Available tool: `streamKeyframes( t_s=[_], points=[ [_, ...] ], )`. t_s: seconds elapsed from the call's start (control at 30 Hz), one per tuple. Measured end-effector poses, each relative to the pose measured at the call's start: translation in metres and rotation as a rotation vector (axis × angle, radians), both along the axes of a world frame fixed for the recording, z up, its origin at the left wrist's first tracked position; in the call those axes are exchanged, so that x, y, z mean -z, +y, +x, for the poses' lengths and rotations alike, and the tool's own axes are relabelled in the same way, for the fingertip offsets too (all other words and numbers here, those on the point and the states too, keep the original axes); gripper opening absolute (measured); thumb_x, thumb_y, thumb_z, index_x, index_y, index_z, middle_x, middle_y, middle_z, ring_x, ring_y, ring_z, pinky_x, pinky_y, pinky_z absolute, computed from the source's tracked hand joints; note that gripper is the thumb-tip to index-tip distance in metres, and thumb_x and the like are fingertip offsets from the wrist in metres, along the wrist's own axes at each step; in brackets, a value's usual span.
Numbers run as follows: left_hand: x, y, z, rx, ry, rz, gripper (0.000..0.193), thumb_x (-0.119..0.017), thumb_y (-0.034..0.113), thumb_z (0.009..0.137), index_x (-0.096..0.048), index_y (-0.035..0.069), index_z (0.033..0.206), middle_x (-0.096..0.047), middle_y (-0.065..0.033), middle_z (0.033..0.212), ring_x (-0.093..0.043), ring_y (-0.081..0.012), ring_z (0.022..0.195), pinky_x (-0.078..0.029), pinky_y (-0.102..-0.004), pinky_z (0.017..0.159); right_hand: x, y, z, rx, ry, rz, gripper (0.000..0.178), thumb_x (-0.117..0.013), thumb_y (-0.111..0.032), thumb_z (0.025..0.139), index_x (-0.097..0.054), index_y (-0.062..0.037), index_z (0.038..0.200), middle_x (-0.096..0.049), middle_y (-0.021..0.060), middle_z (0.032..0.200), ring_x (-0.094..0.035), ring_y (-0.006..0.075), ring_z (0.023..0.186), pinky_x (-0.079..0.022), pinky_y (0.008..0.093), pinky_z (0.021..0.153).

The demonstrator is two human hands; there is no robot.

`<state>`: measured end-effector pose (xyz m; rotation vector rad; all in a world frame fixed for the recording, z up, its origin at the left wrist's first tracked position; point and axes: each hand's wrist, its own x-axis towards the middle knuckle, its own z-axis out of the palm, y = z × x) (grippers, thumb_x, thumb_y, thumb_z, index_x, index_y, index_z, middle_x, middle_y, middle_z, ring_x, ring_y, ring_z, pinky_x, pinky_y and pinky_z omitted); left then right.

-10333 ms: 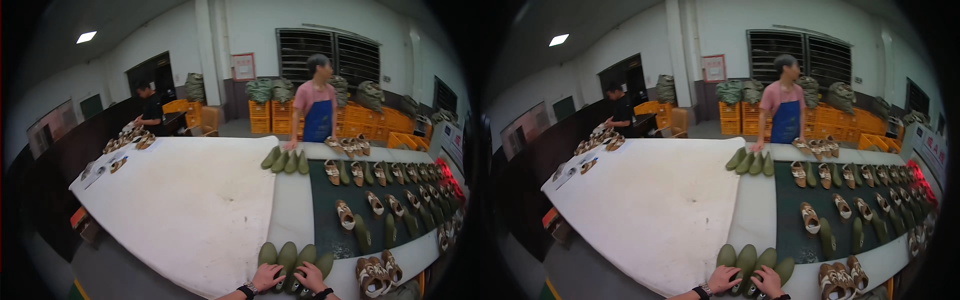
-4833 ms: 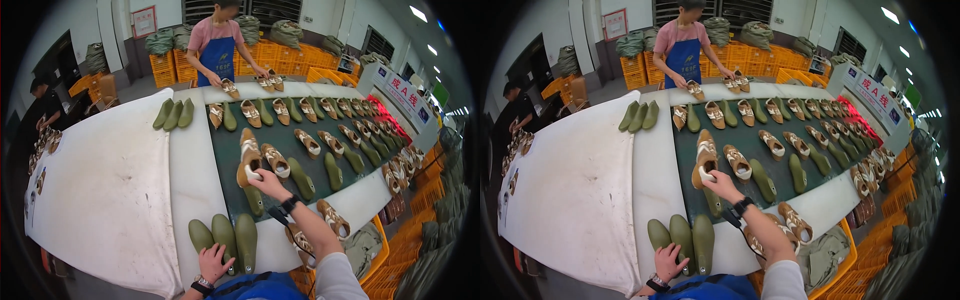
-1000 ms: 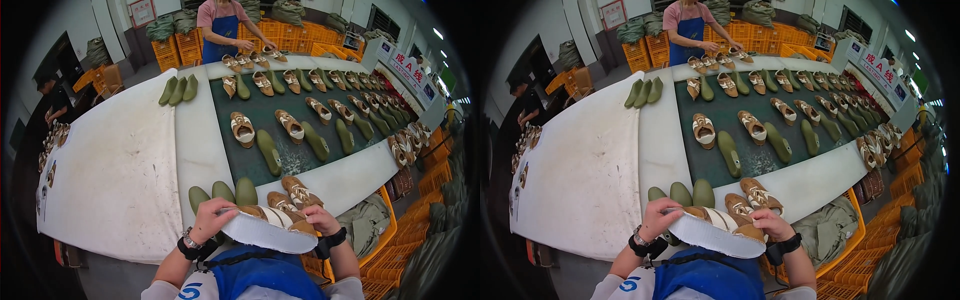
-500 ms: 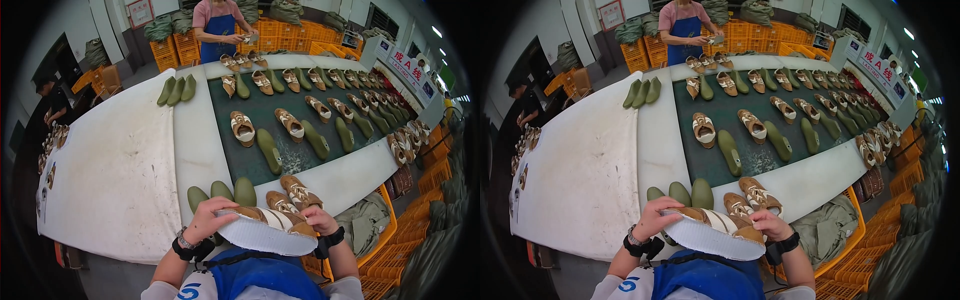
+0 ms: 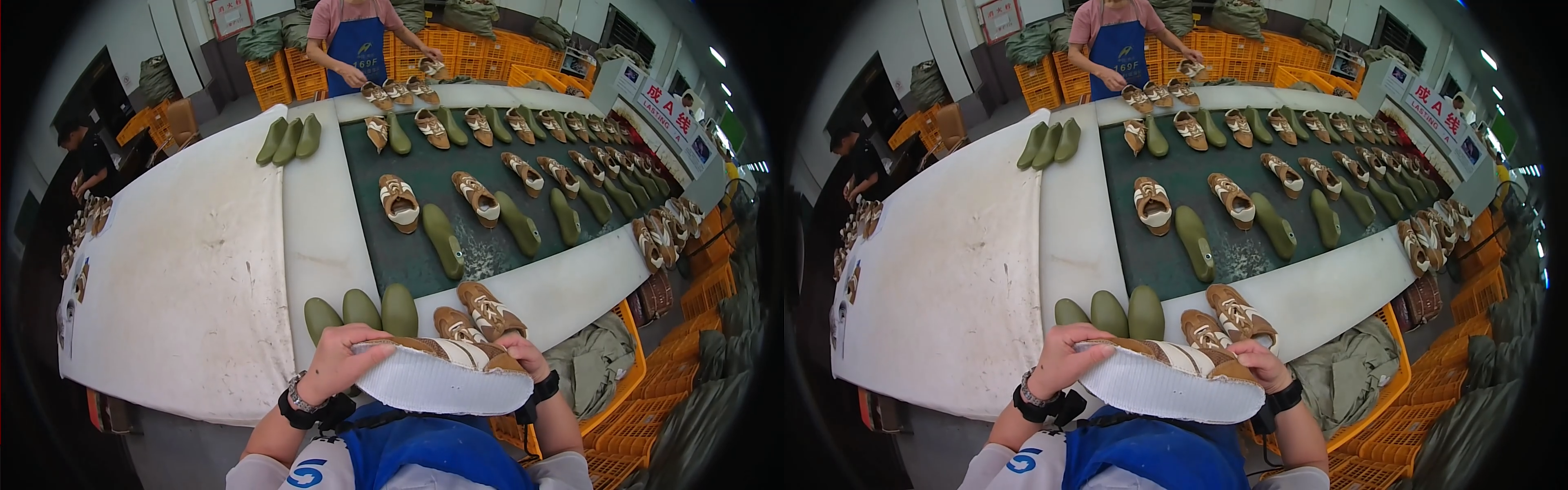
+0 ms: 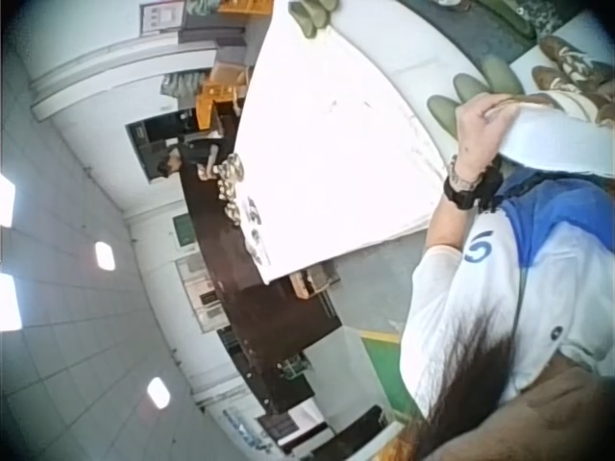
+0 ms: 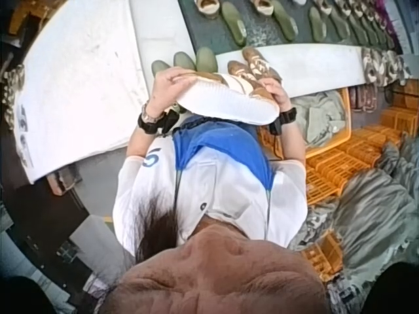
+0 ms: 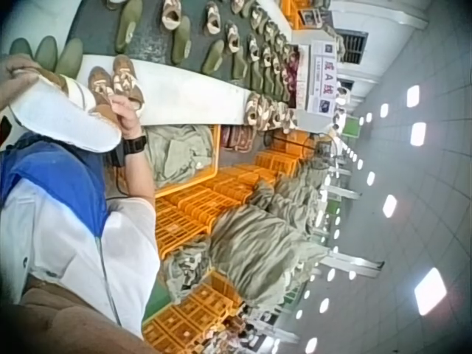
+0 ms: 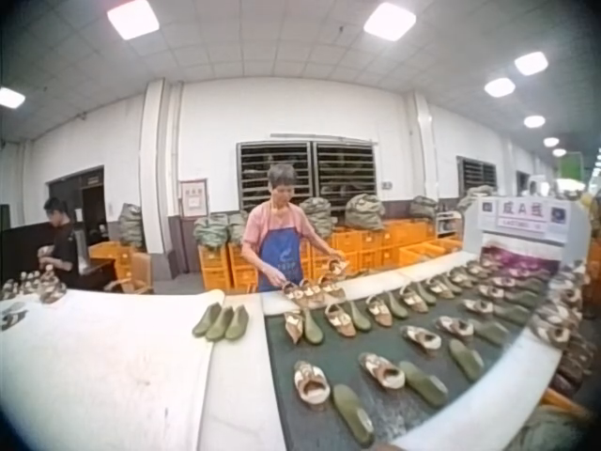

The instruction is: The recorder is organizing shoe uppers and green lasts on a production line conveyor belt in a factory setting.

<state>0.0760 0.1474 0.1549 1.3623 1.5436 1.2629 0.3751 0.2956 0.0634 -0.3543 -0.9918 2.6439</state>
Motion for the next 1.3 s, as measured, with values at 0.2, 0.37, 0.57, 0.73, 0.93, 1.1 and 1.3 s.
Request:
streamKeyframes(
  t_s=[0.2, 0.37, 0.57, 0.73, 0.93, 1.1, 1.3],
  points=[
    [0.016, 0.005, -0.005, 0.055, -0.116, -0.107, 0.021, -0.06, 0.014, 0.085, -0.065, -0.004, 0.094, -0.065, -0.0075, 0.081, -0.058, -0.0115, 0.071, -0.045, -0.0232, 0.064, -0.012, -0.004, 0.001, 0.084, -0.111, 0.067, 0.034, -0.058, -0.019, 0.081, -0.058, 0.0079, 0.101, -0.064, 0.0112, 0.095, -0.061, 0.0144, 0.081, -0.048, 0.0255, 0.073],
    [0.078, 0.016, -0.024, -0.137, -0.163, -0.081, 0.031, -0.056, 0.017, 0.087, -0.056, -0.002, 0.112, -0.06, -0.0122, 0.109, -0.057, -0.0195, 0.098, -0.045, -0.0294, 0.083, -0.026, 0.026, 0.025, 0.359, -0.328, 0.37, 0.024, -0.059, -0.022, 0.083, -0.061, 0.0012, 0.089, -0.059, -0.0016, 0.078, -0.052, 0.0058, 0.07, -0.041, 0.0207, 0.063],
    [0.143, -0.004, -0.033, -0.055, 0.515, -0.058, 0.03, -0.065, 0.016, 0.075, -0.06, 0.0, 0.101, -0.059, -0.0168, 0.101, -0.054, -0.0345, 0.099, -0.043, -0.0397, 0.087, -0.002, 0.07, 0.08, 0.537, -1.299, 1.506, 0.02, -0.062, -0.024, 0.077, -0.068, -0.0061, 0.082, -0.066, 0.0105, 0.076, -0.056, 0.0233, 0.07, -0.044, 0.0357, 0.072],
    [0.165, -0.019, -0.026, -0.158, 0.805, 0.076, 0.031, -0.068, 0.018, 0.071, -0.06, -0.001, 0.095, -0.059, -0.016, 0.095, -0.053, -0.0356, 0.096, -0.042, -0.043, 0.086, 0.07, 0.061, 0.09, 0.122, -1.729, 1.82, 0.017, -0.062, -0.027, 0.069, -0.071, -0.0153, 0.075, -0.065, 0.011, 0.072, -0.059, 0.0291, 0.079, -0.042, 0.0416, 0.08],
    [0.165, -0.019, -0.011, -0.254, 0.908, 0.114, 0.037, -0.069, 0.03, 0.07, -0.061, 0.004, 0.095, -0.059, -0.0118, 0.097, -0.055, -0.0288, 0.09, -0.04, -0.041, 0.081, 0.029, 0.046, 0.06, 0.282, -1.486, 1.777, 0.017, -0.064, -0.02, 0.072, -0.068, -0.0113, 0.086, -0.065, 0.0115, 0.076, -0.062, 0.0275, 0.072, -0.047, 0.0408, 0.066],
    [0.165, -0.029, -0.011, -0.324, 0.933, 0.106, 0.036, -0.068, 0.031, 0.071, -0.062, 0.005, 0.096, -0.059, -0.0106, 0.096, -0.057, -0.0279, 0.084, -0.042, -0.0397, 0.078, -0.006, -0.006, -0.055, 0.159, -0.868, 1.575, 0.03, -0.058, -0.027, 0.079, -0.061, -0.0121, 0.104, -0.064, 0.0141, 0.076, -0.062, 0.0326, 0.074, -0.049, 0.0402, 0.064],
    [0.163, -0.028, -0.011, -0.319, 0.995, 0.117, 0.049, -0.068, 0.045, 0.068, -0.062, 0.006, 0.097, -0.06, -0.0098, 0.096, -0.059, -0.026, 0.082, -0.042, -0.0395, 0.081, 0.033, -0.045, -0.14, -0.463, -0.704, 1.649, 0.053, -0.048, -0.05, 0.085, -0.043, -0.017, 0.126, -0.062, 0.0223, 0.079, -0.06, 0.0407, 0.074, -0.047, 0.0487, 0.064]
  ],
)
